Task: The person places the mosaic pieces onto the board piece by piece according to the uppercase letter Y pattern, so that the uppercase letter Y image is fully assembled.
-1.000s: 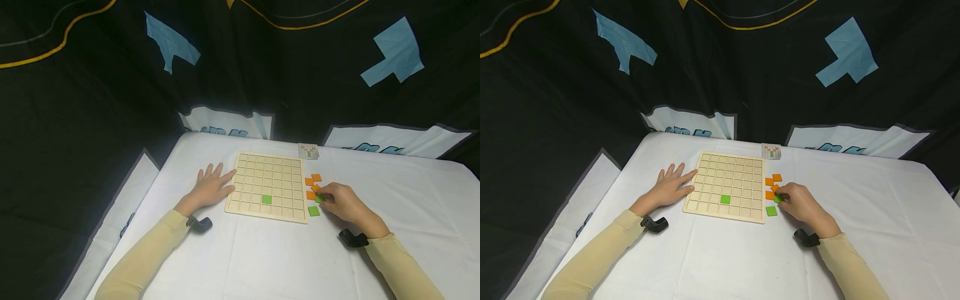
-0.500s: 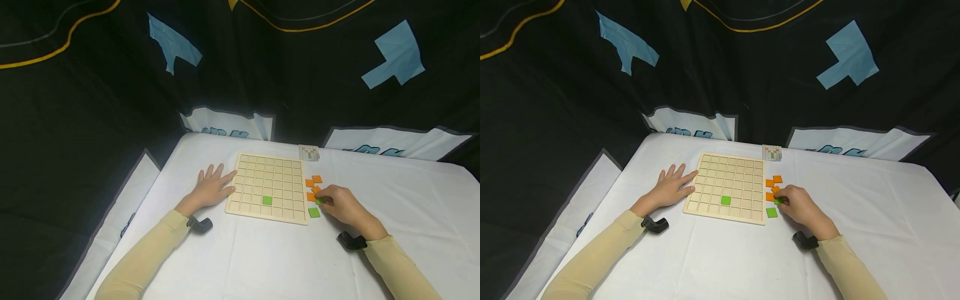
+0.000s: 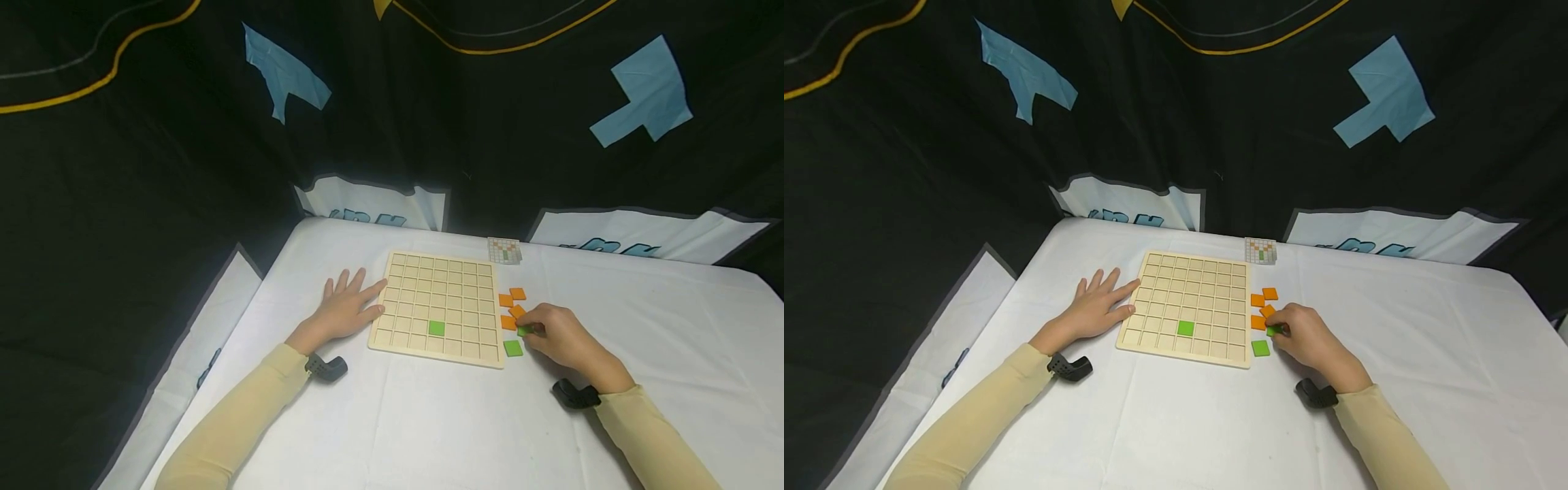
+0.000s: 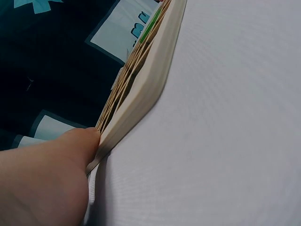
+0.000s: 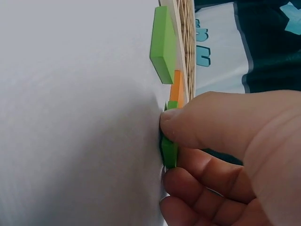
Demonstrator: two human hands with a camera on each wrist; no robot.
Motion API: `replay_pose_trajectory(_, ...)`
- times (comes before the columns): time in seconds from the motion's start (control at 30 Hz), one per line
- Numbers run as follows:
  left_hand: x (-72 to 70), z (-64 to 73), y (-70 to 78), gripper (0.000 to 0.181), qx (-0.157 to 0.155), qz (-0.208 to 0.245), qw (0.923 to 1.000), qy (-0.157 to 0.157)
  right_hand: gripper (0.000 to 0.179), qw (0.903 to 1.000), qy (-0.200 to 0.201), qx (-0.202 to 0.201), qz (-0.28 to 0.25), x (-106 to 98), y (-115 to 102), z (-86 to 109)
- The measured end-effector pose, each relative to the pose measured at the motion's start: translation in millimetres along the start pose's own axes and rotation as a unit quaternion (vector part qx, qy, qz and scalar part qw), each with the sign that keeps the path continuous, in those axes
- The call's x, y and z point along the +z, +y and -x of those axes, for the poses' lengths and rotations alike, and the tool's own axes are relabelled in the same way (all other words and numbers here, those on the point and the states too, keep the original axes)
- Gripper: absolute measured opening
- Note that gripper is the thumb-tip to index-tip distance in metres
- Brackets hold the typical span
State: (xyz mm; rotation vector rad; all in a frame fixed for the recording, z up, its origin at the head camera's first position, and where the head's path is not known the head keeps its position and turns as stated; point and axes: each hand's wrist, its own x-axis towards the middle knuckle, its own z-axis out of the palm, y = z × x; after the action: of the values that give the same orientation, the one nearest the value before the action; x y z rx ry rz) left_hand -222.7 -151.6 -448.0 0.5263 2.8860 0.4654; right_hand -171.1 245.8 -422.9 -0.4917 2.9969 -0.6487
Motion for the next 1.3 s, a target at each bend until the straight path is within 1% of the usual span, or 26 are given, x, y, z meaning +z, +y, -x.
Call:
replay_pose_trajectory(0.27, -1.4, 0.0, 1.5, 0.062, 0.002, -0.002, 1.0, 0.0, 0.024, 1.0, 0.004, -0.005, 0.002, -1, 0, 0.3)
replay_pose_trajectory(0.47, -1.4, 0.0, 1.5, 0.062, -0.002, 0.001, 1.0, -0.002, 0.024, 1.0, 0.001, -0.002, -0.003, -2, 0, -0.3)
replay_pose_trajectory(0.77, -2.4, -0.2, 1.0, 0.062, 0.0, 0.002, 1.0, -0.001, 0.023, 1.0, 0.008, -0.001, 0.002, -3, -3, -1.0)
replay_pose_trajectory(0.97, -3.3, 0.5, 0.3, 0.063, -0.004, 0.002, 1.0, 0.001, 0.023, 0.9999, 0.01, -0.013, -0.005, -2, -10, -4.2)
replay_pose_trajectory(1.1, -1.0, -0.7, -0.9, 0.063, -0.003, 0.003, 1.0, 0.001, 0.023, 0.9998, 0.005, -0.017, -0.004, 1, -14, -5.6)
replay_pose_trajectory(1.3, 3.1, -2.7, -2.2, 0.063, -0.006, 0.0, 1.0, -0.004, 0.023, 0.9988, 0.007, -0.049, -0.001, 1, -19, -9.4)
